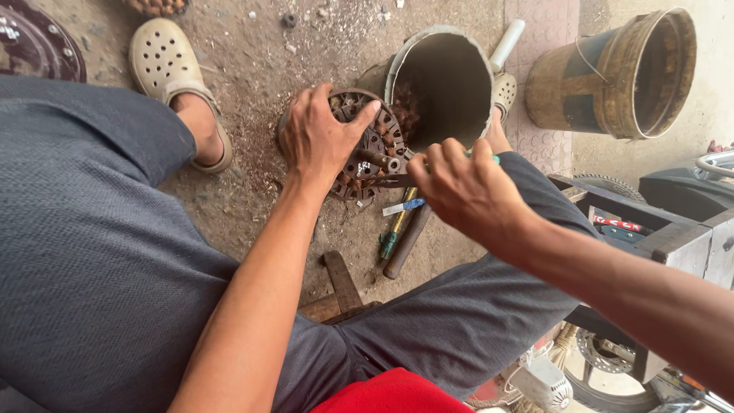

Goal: The person sits on the ground and uses pliers to pull copper wire coils out of a motor stator. The removed copper wire is placed into a bucket next to them.

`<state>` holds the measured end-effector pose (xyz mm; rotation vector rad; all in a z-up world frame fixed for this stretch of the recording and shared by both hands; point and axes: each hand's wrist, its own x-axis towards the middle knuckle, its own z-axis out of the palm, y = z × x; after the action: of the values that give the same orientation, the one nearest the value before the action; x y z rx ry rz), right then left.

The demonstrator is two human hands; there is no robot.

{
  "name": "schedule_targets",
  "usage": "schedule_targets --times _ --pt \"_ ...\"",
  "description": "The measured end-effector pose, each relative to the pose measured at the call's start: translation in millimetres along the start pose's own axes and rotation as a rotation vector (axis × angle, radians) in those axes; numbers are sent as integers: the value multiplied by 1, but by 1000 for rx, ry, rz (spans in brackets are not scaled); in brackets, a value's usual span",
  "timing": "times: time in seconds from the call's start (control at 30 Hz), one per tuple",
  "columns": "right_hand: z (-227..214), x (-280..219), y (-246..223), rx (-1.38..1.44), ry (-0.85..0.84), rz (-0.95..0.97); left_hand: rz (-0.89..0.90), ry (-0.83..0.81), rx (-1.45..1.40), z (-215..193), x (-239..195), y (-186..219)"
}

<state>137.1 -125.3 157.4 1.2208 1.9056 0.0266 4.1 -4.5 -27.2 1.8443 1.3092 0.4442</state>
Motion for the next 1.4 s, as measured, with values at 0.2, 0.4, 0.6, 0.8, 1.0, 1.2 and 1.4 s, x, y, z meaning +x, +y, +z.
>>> schedule_targets --times 0.2,0.4,0.6,0.8,1.0,1.2,1.4 --pt "32 5 5 227 -15 6 -25 -12 -35 0 -1 0" --pt "66 -4 -30 831 17 205 -81 -65 -50 -1 0 -1" --pt "78 -25 -93 1274 203 468 83 109 -49 -2 -4 1" --pt "84 -32 -106 1250 152 505 19 32 -8 -7 -6 6" --pt "78 -44 -119 2060 -125 470 45 48 -3 -7 -7 5" --pt "57 -49 -124 1738 77 455 47 38 -12 -3 -6 1" --pt "41 -36 -66 742 125 465 101 96 -8 -1 -5 -1"
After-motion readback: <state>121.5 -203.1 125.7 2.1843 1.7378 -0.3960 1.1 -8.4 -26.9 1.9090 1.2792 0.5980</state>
